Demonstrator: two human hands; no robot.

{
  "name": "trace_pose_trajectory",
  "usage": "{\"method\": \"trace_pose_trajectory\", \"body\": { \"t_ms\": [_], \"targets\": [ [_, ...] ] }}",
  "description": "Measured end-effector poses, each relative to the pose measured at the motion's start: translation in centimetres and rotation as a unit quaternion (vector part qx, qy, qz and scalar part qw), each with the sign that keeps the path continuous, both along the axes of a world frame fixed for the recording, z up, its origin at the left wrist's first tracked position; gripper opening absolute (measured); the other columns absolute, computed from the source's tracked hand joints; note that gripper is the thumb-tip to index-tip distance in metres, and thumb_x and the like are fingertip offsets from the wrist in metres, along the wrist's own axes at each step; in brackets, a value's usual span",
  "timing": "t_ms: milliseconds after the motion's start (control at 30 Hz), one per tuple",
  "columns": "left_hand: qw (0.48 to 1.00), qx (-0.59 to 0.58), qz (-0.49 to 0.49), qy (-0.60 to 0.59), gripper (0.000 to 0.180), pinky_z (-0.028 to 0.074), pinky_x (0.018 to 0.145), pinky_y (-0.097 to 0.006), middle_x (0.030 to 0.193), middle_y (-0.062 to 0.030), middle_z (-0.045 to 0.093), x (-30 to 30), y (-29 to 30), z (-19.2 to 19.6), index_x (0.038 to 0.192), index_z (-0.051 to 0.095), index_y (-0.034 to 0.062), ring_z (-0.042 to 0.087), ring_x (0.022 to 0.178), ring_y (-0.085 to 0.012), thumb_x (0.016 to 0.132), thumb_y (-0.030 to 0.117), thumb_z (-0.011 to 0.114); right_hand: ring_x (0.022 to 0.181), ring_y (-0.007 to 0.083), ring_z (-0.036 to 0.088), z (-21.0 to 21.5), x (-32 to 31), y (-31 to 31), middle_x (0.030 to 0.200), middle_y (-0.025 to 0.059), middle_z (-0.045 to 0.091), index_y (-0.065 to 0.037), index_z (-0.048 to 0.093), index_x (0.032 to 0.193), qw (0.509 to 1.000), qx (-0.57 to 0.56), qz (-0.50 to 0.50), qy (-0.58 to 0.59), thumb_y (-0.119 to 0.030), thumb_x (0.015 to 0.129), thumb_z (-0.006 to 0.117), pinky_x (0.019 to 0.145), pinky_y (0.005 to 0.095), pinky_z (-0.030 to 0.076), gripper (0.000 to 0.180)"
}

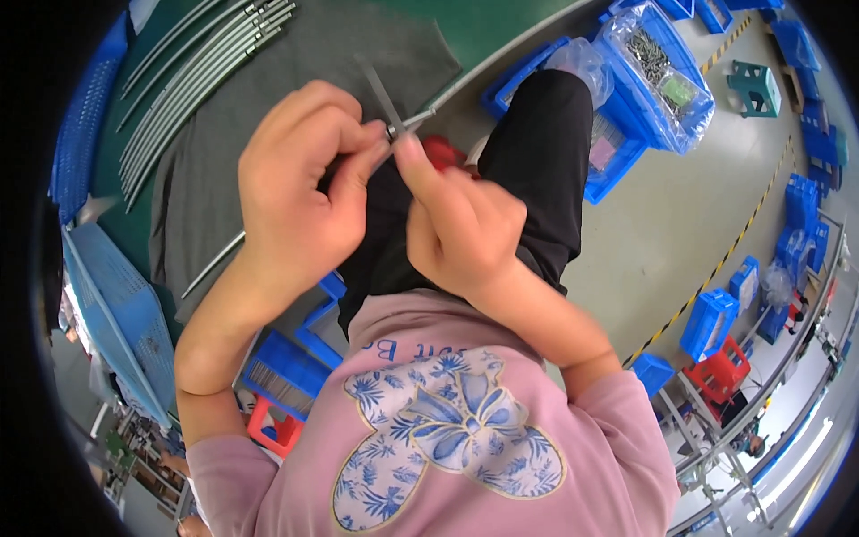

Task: Measuring the thickness of metal rods with a digital micrometer and filing the tips.

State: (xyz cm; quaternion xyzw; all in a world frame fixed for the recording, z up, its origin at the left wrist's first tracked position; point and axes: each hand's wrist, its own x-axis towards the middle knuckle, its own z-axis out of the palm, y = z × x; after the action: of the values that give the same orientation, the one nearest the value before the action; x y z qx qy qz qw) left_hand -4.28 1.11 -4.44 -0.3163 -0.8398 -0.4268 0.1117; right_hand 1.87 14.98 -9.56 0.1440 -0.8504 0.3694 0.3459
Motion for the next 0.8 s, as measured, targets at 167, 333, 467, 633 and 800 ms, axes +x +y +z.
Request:
{"method": "trace_pose_trajectory", "body": {
  "t_ms": [167, 333, 467, 633, 800],
  "targets": [
    [1.0, -0.006, 0.002, -0.005, 0.014, 0.04, 0.055, -0.037, 0.069, -0.0088, 0.048, 0.2, 0.0, -0.2, 0.066, 0.05, 0.0019, 0.049, 0.063, -0.0287, 0.061, -0.004, 0.061, 0.04, 0.0174, 0.043, 0.0, -1.2, -0.3, 0.054, 0.0047, 0.045, 0.003, 0.064, 0.102, 0.999, -0.026, 0.019, -0.003, 0.01, 0.065, 0.055, 0.04, 0.0283, 0.036, 0.039],
    [1.0, -0.019, 0.002, -0.001, 0.014, 0.04, 0.055, -0.037, 0.07, -0.0087, 0.048, 0.0, 0.2, -0.1, 0.065, 0.05, 0.0026, 0.049, 0.063, -0.0288, 0.06, -0.005, 0.06, 0.039, 0.0168, 0.043, -1.7, 0.5, 0.5, 0.054, 0.0047, 0.045, 0.003, 0.063, 0.103, 1.0, 0.012, 0.014, -0.009, 0.01, 0.064, 0.056, 0.039, 0.0271, 0.035, 0.04],
    [1.0, -0.004, 0.006, 0.006, 0.014, 0.04, 0.055, -0.037, 0.069, -0.0089, 0.047, -0.3, 0.0, -0.2, 0.065, 0.05, 0.0029, 0.049, 0.063, -0.0293, 0.06, -0.005, 0.06, 0.039, 0.0163, 0.043, -1.6, 1.4, 0.6, 0.054, 0.0047, 0.047, 0.004, 0.063, 0.102, 0.999, 0.019, 0.021, -0.021, 0.011, 0.063, 0.057, 0.039, 0.0263, 0.036, 0.04],
    [1.0, 0.001, 0.003, 0.018, 0.013, 0.039, 0.055, -0.037, 0.069, -0.009, 0.047, 0.2, 0.1, 0.0, 0.065, 0.049, 0.0022, 0.048, 0.062, -0.0283, 0.061, -0.005, 0.059, 0.041, 0.0166, 0.047, -0.1, -0.9, 0.1, 0.054, 0.0058, 0.048, 0.005, 0.064, 0.101, 1.0, 0.01, 0.026, -0.011, 0.011, 0.062, 0.056, 0.042, 0.025, 0.04, 0.04],
    [1.0, -0.003, 0.003, 0.003, 0.019, 0.038, 0.052, -0.032, 0.068, -0.0089, 0.049, 0.3, 0.2, 0.1, 0.067, 0.049, 0.0005, 0.049, 0.059, -0.0256, 0.062, -0.009, 0.065, 0.039, 0.0174, 0.045, 1.8, -0.2, 1.3, 0.054, 0.0048, 0.049, 0.0, 0.064, 0.106, 0.995, 0.019, 0.045, -0.088, 0.01, 0.061, 0.056, 0.04, 0.0278, 0.038, 0.046]
  ]
}}
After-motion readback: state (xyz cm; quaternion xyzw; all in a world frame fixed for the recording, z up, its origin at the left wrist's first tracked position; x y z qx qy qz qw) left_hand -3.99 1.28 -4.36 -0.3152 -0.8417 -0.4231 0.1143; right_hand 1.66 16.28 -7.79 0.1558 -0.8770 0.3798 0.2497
